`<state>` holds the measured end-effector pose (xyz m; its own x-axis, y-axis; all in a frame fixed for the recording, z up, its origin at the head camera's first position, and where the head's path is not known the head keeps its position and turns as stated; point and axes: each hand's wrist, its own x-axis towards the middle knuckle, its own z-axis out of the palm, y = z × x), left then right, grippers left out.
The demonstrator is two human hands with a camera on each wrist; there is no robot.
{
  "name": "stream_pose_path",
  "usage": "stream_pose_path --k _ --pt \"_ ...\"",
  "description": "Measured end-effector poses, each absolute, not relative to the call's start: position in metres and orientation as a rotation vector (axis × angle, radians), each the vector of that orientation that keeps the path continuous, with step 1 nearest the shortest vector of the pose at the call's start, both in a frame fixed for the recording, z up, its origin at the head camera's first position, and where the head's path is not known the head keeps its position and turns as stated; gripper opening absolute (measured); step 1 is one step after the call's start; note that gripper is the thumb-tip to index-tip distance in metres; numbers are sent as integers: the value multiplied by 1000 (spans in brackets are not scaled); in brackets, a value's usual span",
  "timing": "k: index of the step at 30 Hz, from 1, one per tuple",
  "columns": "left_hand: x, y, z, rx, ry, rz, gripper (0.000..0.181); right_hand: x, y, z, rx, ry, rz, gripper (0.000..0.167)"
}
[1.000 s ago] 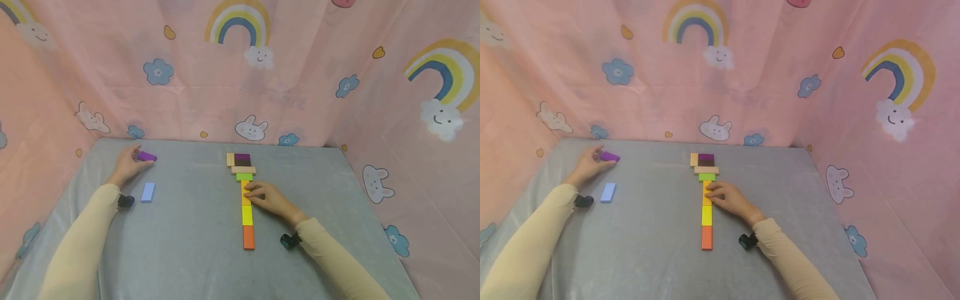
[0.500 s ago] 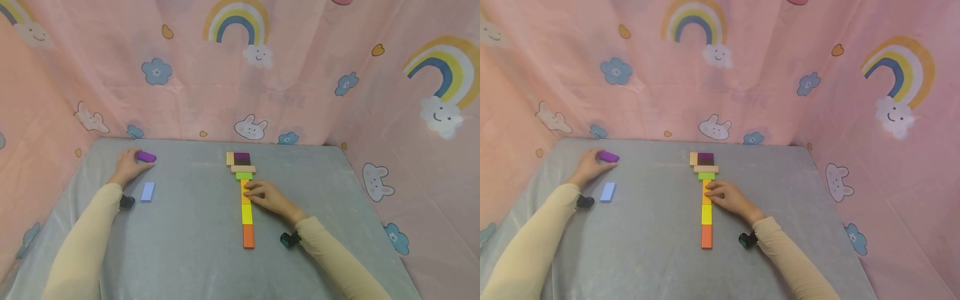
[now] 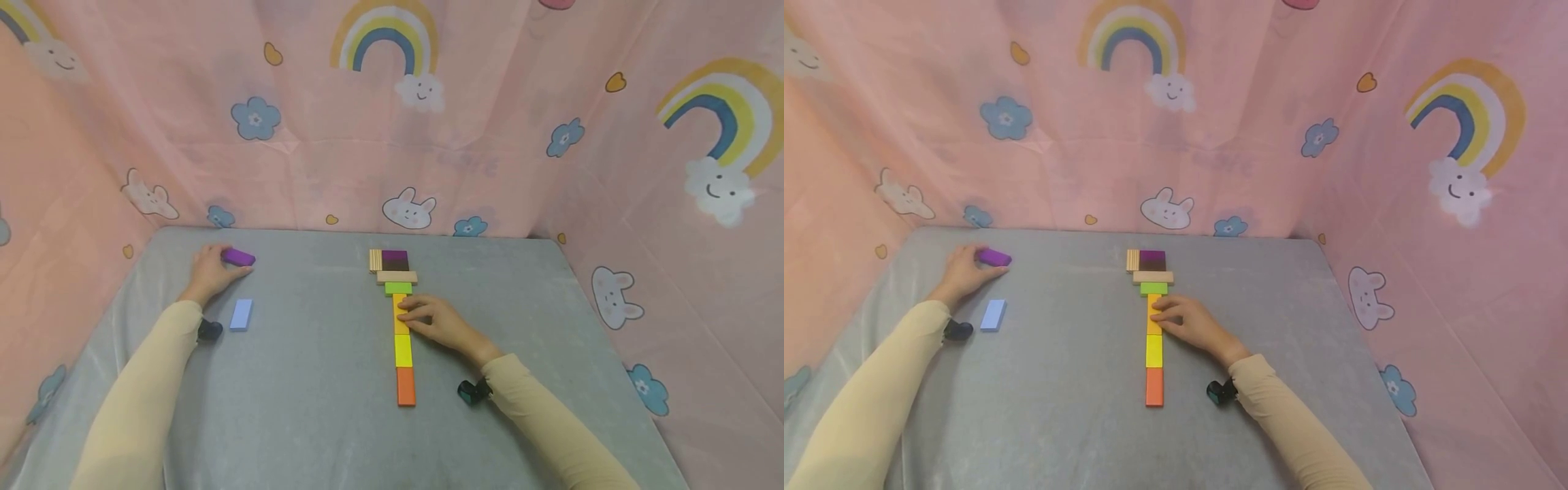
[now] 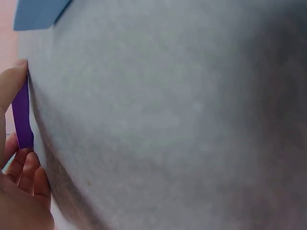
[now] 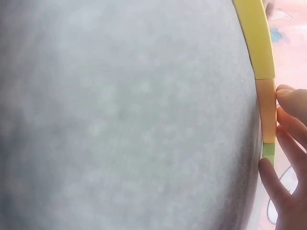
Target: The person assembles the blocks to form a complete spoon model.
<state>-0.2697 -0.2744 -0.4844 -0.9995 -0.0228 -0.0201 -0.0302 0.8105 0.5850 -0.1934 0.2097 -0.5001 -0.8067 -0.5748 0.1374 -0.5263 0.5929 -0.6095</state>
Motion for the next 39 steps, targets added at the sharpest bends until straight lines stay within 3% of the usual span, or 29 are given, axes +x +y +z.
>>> stream_pose_path --k 17,39 --pt "-280 -267 -482 92 2991 988 77 -192 209 -500 -936 2742 -1017 21" --pt "-298 -205 -471 333 2925 1209 73 -192 209 -498 -951 2729 -1046 20"
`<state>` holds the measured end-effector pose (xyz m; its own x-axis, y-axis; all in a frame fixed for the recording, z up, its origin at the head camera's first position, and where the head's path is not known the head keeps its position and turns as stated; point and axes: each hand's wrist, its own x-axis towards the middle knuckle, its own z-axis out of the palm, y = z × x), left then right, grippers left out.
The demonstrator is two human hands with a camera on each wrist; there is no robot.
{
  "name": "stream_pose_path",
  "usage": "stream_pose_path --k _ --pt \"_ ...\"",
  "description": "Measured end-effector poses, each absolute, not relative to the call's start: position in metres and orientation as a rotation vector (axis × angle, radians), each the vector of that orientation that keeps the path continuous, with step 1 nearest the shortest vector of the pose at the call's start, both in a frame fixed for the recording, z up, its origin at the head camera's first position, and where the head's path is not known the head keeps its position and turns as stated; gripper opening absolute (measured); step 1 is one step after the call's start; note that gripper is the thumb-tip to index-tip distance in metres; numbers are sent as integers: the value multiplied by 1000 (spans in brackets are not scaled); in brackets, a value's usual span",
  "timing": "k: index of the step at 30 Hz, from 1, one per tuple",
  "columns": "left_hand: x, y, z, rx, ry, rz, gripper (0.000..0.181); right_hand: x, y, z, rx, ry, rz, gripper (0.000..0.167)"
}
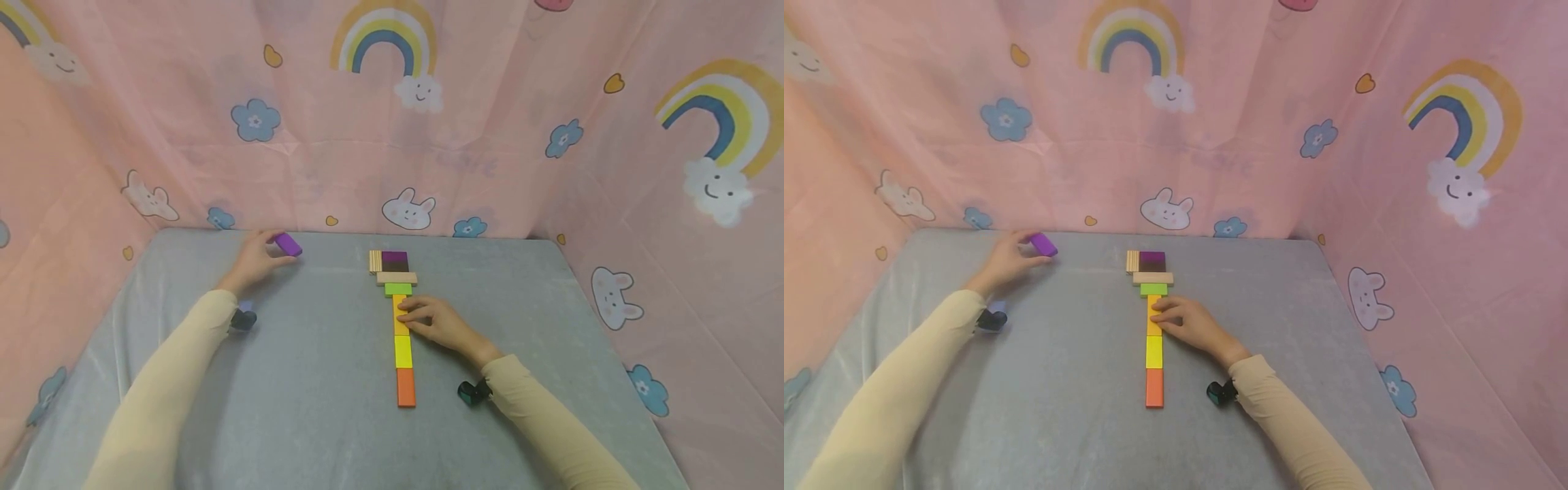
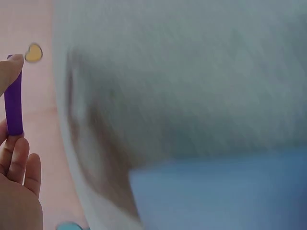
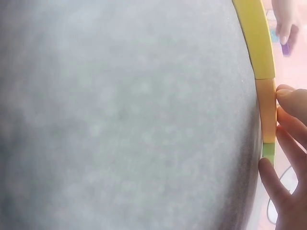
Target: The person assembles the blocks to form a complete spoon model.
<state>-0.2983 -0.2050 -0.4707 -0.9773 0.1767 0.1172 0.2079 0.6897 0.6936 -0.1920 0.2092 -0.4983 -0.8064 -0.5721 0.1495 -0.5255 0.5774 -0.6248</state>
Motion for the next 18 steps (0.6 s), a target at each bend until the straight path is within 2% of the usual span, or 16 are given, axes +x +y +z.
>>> stream_pose_path --k 18 --pt "-313 -135 -469 -509 -2867 -1244 73 -192 210 -500 -946 2740 -1027 21"
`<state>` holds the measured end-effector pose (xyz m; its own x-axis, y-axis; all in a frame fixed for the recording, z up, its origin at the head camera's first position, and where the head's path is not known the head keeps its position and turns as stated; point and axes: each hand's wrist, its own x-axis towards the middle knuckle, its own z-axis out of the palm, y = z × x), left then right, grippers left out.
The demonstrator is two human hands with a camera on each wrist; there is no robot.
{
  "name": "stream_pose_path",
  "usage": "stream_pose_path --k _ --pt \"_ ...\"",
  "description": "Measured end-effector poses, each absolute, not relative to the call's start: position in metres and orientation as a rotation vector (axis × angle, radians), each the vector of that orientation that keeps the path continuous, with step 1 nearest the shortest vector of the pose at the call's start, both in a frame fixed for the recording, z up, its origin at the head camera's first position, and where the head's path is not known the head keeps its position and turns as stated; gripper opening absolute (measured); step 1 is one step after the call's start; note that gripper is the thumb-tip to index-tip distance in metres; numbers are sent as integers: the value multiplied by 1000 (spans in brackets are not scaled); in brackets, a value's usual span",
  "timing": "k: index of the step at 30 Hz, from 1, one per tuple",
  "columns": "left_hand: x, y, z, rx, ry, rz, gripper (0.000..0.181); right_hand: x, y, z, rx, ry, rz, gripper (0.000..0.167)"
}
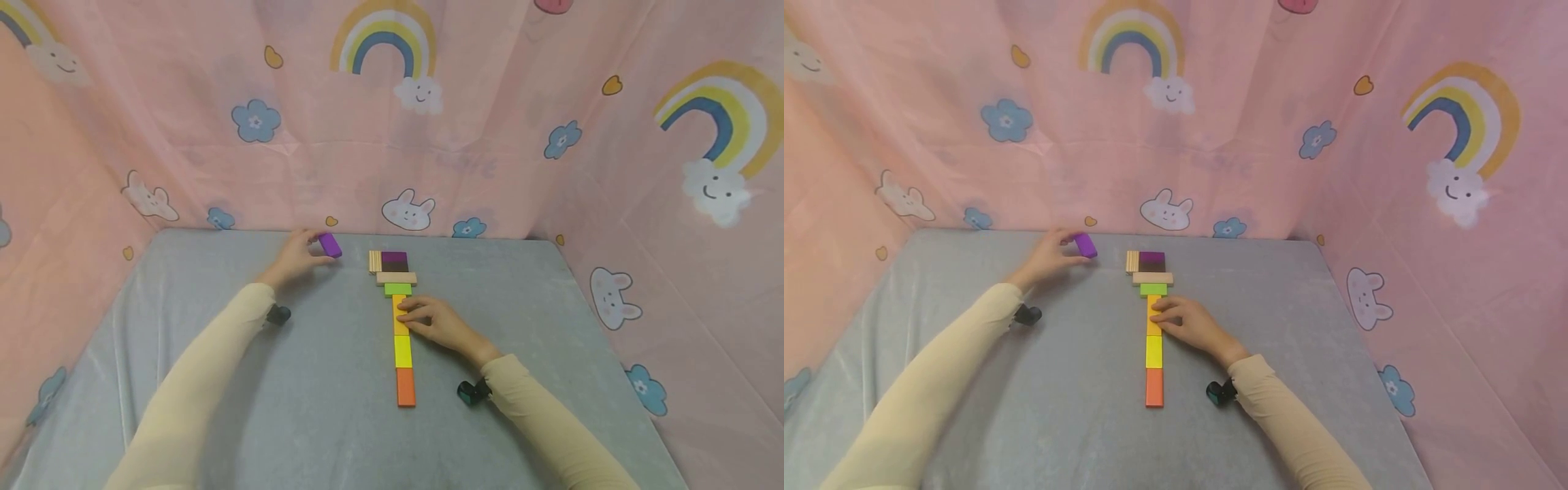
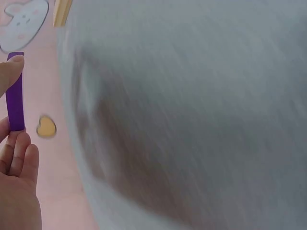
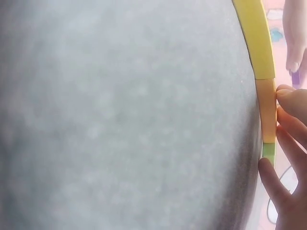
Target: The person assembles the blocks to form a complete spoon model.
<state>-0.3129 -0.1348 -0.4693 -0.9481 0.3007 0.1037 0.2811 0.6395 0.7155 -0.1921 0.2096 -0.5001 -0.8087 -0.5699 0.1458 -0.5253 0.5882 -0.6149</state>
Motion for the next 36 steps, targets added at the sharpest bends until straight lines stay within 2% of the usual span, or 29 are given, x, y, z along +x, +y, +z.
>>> stream_pose_path --k 21,36 --pt "-312 -45 -463 614 2686 1236 69 -192 209 -499 -900 2738 -987 21" --pt "-314 2 -476 734 2662 1234 64 -193 210 -500 -904 2745 -972 22"
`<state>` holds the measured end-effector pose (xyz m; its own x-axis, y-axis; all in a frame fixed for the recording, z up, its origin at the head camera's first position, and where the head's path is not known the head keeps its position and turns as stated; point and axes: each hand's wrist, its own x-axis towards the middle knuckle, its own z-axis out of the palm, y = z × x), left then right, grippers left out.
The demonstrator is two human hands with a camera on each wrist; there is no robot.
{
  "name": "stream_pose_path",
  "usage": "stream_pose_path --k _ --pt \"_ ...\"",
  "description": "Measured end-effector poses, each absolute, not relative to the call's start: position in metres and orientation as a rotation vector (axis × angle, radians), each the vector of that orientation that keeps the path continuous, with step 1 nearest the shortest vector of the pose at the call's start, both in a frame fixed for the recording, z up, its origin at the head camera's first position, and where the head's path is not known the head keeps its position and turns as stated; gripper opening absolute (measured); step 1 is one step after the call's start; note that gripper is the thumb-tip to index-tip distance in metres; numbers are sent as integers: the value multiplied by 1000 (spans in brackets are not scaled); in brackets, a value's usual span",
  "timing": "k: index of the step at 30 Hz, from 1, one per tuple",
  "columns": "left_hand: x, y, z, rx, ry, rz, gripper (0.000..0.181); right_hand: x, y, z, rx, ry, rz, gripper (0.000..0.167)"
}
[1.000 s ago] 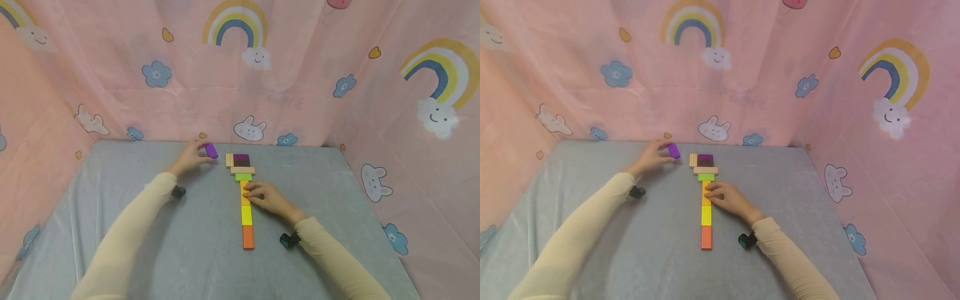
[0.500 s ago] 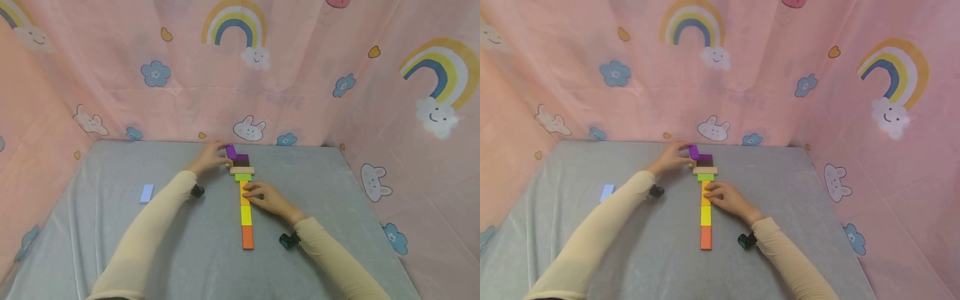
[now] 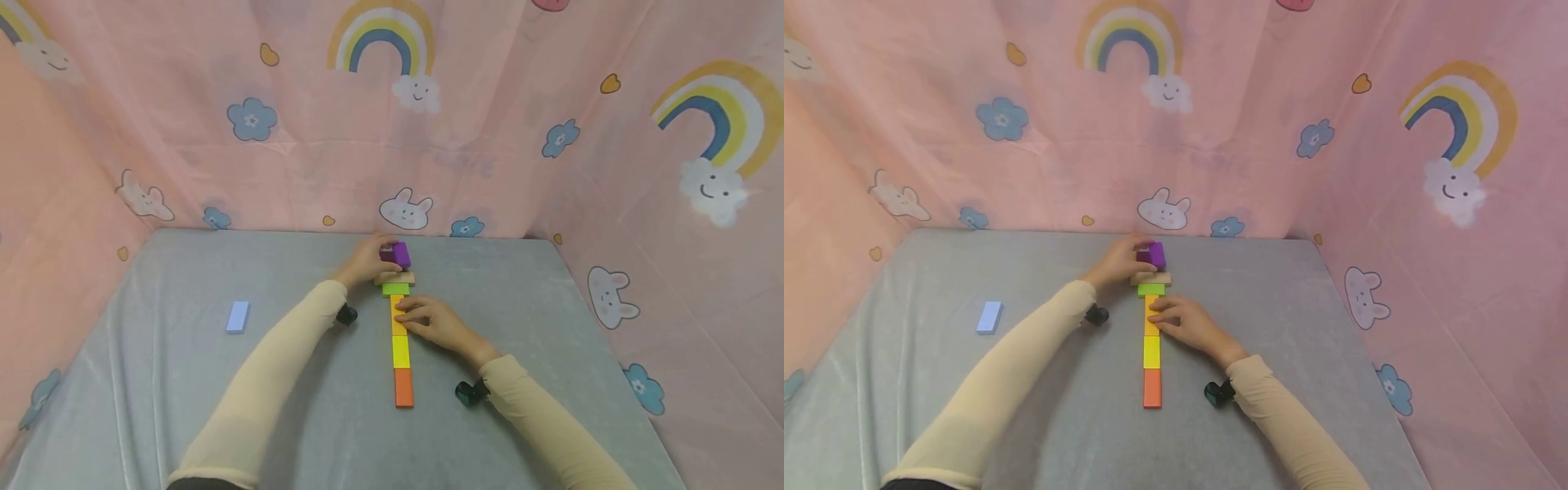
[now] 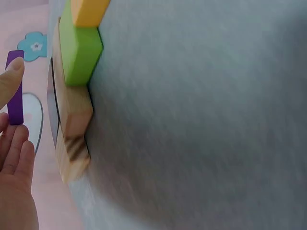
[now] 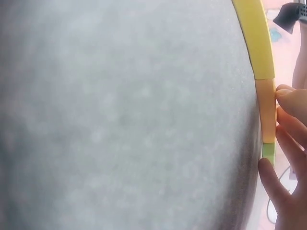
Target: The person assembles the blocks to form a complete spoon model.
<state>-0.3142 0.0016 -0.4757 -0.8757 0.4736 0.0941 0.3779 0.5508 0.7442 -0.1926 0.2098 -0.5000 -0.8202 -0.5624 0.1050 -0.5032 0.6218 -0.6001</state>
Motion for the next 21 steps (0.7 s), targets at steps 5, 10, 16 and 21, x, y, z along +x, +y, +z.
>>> stream_pose_path --k 5,10,16,21 --pt "-313 12 -477 763 2693 1199 61 -191 209 -499 -939 2746 -981 22" --pt "-313 18 -477 751 2704 1137 61 -191 209 -499 -947 2741 -990 22" --pt "-313 23 -481 729 2691 1127 59 -192 209 -499 -942 2743 -986 21" --pt "-315 26 -484 713 2680 1127 59 -192 209 -500 -968 2746 -1001 21"
